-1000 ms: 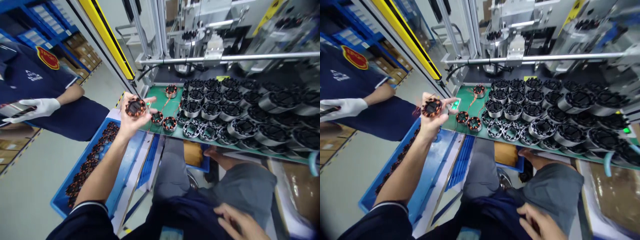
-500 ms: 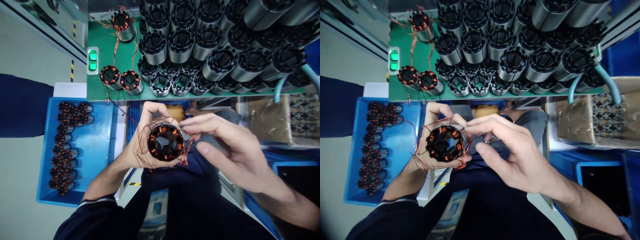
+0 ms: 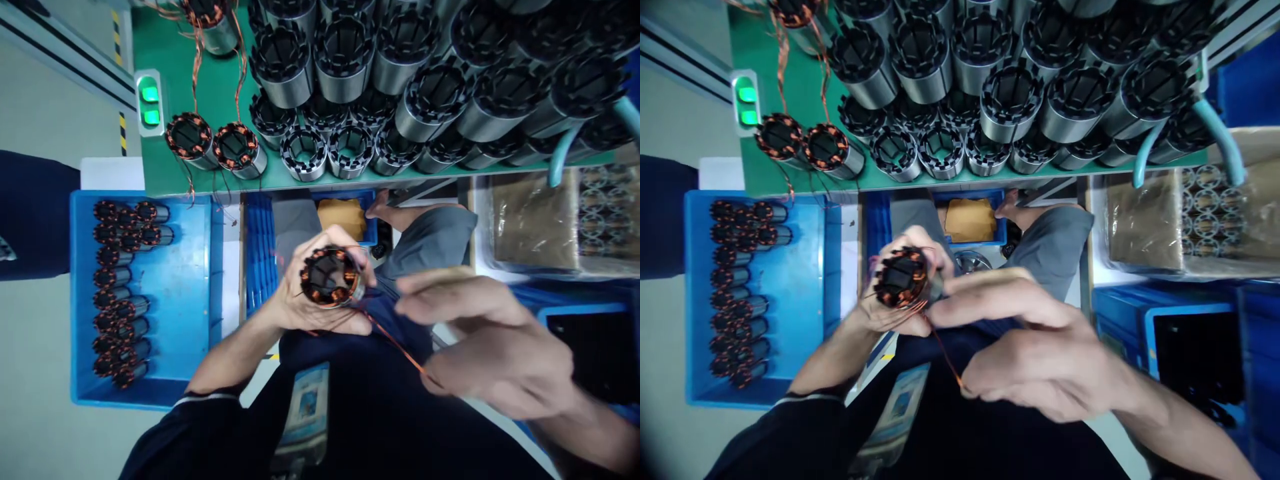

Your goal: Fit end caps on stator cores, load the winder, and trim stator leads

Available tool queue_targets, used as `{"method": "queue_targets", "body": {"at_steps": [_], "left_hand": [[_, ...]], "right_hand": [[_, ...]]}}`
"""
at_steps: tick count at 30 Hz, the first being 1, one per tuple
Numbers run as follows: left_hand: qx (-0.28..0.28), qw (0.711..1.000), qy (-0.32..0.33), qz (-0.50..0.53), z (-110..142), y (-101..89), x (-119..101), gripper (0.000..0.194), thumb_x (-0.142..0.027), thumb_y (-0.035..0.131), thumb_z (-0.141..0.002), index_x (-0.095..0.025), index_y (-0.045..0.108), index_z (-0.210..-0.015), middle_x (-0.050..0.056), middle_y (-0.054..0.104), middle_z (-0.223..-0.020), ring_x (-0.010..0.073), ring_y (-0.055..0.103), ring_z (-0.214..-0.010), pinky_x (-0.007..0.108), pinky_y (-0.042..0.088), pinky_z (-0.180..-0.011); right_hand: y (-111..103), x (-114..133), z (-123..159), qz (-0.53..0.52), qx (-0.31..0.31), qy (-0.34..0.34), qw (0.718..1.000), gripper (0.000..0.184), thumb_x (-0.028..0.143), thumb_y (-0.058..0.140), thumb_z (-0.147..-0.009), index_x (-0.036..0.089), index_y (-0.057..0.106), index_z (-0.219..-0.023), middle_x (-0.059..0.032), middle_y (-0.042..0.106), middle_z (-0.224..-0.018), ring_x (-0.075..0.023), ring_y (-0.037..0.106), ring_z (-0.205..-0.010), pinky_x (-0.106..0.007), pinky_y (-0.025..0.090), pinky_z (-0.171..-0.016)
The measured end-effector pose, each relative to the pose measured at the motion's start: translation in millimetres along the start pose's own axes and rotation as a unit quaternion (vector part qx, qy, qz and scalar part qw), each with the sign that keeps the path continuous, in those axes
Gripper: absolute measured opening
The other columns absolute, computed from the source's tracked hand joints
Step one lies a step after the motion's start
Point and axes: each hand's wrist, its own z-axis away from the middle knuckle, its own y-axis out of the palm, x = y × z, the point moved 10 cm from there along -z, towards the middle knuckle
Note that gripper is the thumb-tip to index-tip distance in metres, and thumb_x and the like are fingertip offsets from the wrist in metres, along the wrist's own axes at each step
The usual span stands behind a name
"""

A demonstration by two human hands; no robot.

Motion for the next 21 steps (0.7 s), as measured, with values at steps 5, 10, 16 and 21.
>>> {"method": "queue_targets", "body": {"at_steps": [5, 10, 16, 21], "left_hand": [[-0.199, 0.945, -0.069, 0.251, 3, 26.8, 41, 0.061, -0.067, 0.099, -0.082, -0.028, 0.061, -0.111, -0.005, 0.063, -0.09, -0.0003, 0.024, -0.046, 0.023, 0.024, -0.039], [-0.27, 0.901, -0.113, 0.32, 1, 21.4, 50, 0.049, -0.047, 0.095, -0.085, -0.028, 0.06, -0.114, -0.006, 0.053, -0.096, -0.0011, 0.013, -0.051, 0.022, 0.027, -0.046], [-0.139, 0.929, 0.231, -0.252, -16, -6.4, -35, 0.07, -0.073, 0.113, -0.066, -0.031, 0.076, -0.109, 0.001, 0.063, -0.099, 0.0218, 0.063, -0.092, 0.037, 0.052, -0.075], [0.0, 0.914, 0.239, -0.327, -17, 15.8, -41, 0.073, -0.069, 0.113, -0.075, -0.03, 0.073, -0.123, 0.003, 0.071, -0.109, 0.0228, 0.071, -0.096, 0.038, 0.056, -0.076]], "right_hand": [[26, -39, -3, -0.211, -0.158, 0.019, 0.965, 0.011, 0.029, 0.065, -0.122, 0.026, 0.063, -0.111, -0.0004, 0.078, -0.096, -0.0132, 0.073, -0.077, -0.03, 0.072, -0.084], [29, -21, 11, 0.021, -0.008, -0.019, 1.0, 0.015, 0.007, 0.069, -0.111, 0.019, 0.076, -0.118, -0.0142, 0.087, -0.128, -0.0261, 0.082, -0.127, -0.044, 0.072, -0.113], [-33, -45, 40, -0.091, -0.171, 0.157, 0.968, 0.02, 0.037, 0.083, -0.112, 0.025, 0.086, -0.127, -0.0087, 0.09, -0.118, -0.0241, 0.087, -0.106, -0.036, 0.073, -0.093], [-11, -84, 37, -0.25, -0.154, 0.362, 0.885, 0.028, 0.024, 0.105, -0.094, 0.026, 0.083, -0.112, 0.0035, 0.087, -0.087, -0.0099, 0.081, -0.069, -0.016, 0.067, -0.069]]}}
